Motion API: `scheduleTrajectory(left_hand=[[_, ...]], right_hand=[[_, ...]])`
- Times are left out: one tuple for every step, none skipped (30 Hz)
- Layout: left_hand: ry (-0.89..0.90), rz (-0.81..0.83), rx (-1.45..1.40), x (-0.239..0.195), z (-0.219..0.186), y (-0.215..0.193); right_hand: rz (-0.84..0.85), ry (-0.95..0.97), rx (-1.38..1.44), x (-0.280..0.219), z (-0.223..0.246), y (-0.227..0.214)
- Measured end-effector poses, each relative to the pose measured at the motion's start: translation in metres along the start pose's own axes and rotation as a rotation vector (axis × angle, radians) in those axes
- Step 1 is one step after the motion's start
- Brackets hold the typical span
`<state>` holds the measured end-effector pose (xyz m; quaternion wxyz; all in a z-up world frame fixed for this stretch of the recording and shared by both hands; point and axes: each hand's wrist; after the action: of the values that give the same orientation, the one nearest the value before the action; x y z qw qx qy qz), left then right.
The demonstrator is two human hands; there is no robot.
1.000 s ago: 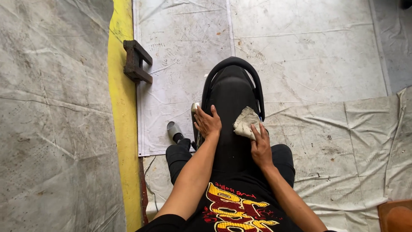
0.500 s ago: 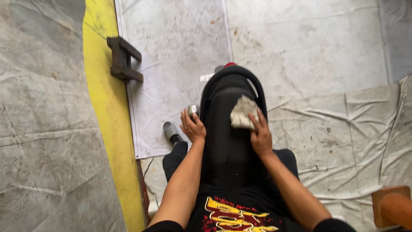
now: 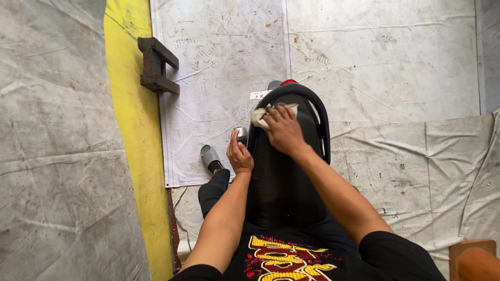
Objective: The person sits on the floor and wipes a black motorcycle seat with a white cloth. They hold a spray can in their left hand while using the cloth in their right hand to clean the seat surface.
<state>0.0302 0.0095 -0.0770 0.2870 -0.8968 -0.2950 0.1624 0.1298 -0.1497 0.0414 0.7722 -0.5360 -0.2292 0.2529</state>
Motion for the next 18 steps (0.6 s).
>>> scheduleTrajectory(left_hand=[[0.002,-0.005,-0.001,0.0,0.003,-0.001],[0.017,-0.001,-0.033,-0.001,0.006,-0.002],[0.041,0.0,-0.075,0.003,0.002,0.003],[0.05,-0.008,-0.086,0.008,0.001,0.005],[-0.026,0.048,-0.069,0.01,0.002,0.005],[-0.102,0.105,-0.051,0.012,0.004,0.006],[-0.103,0.118,-0.053,0.013,0.006,0.015],[-0.283,0.161,-0.014,0.013,0.009,0.024],[-0.454,0.187,0.018,0.028,0.009,0.033],[-0.445,0.183,0.01,0.037,0.004,0.041],[-0.689,0.084,-0.128,0.044,-0.002,0.048],[-0.93,-0.018,-0.268,0.051,-0.008,0.056],[-0.924,-0.01,-0.27,0.053,-0.02,0.06],[-0.814,0.043,-0.38,0.055,-0.032,0.064],[-0.7,0.088,-0.491,0.061,-0.046,0.067],[-0.691,0.089,-0.497,0.062,-0.062,0.066],[-0.708,0.133,-0.527,0.058,-0.069,0.061],[-0.725,0.178,-0.557,0.053,-0.077,0.057]], right_hand=[[-0.003,-0.005,-0.001,-0.007,0.006,0.007],[-0.037,-0.045,0.008,-0.014,0.012,0.013],[-0.077,-0.088,0.007,-0.017,0.011,0.016],[-0.087,-0.095,-0.004,-0.02,0.006,0.009],[-0.095,-0.13,0.004,-0.027,0.004,0.003],[-0.102,-0.165,0.012,-0.035,0.002,-0.002],[-0.097,-0.154,0.008,-0.056,0.001,-0.008],[-0.094,-0.11,0.036,-0.077,0.001,-0.014],[-0.105,-0.082,0.061,-0.086,-0.002,-0.019],[-0.114,-0.087,0.053,-0.095,-0.005,-0.019],[-0.158,0.017,0.118,-0.106,-0.007,-0.018],[-0.201,0.121,0.185,-0.118,-0.01,-0.018],[-0.207,0.126,0.178,-0.13,-0.011,-0.011],[-0.256,0.247,0.293,-0.143,-0.011,-0.003],[-0.306,0.359,0.412,-0.152,-0.014,0.004],[-0.315,0.355,0.408,-0.152,-0.016,0.005],[-0.355,0.424,0.479,-0.157,-0.011,0.01],[-0.395,0.494,0.551,-0.162,-0.006,0.015]])
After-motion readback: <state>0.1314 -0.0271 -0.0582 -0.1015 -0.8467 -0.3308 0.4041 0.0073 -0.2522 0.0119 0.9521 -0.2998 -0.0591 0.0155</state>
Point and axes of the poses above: each hand's wrist, its own x-axis towards the middle knuckle, its own y-axis out of the palm, z = x × y, and after that the axes turned 13 degrees about -y, right-handed
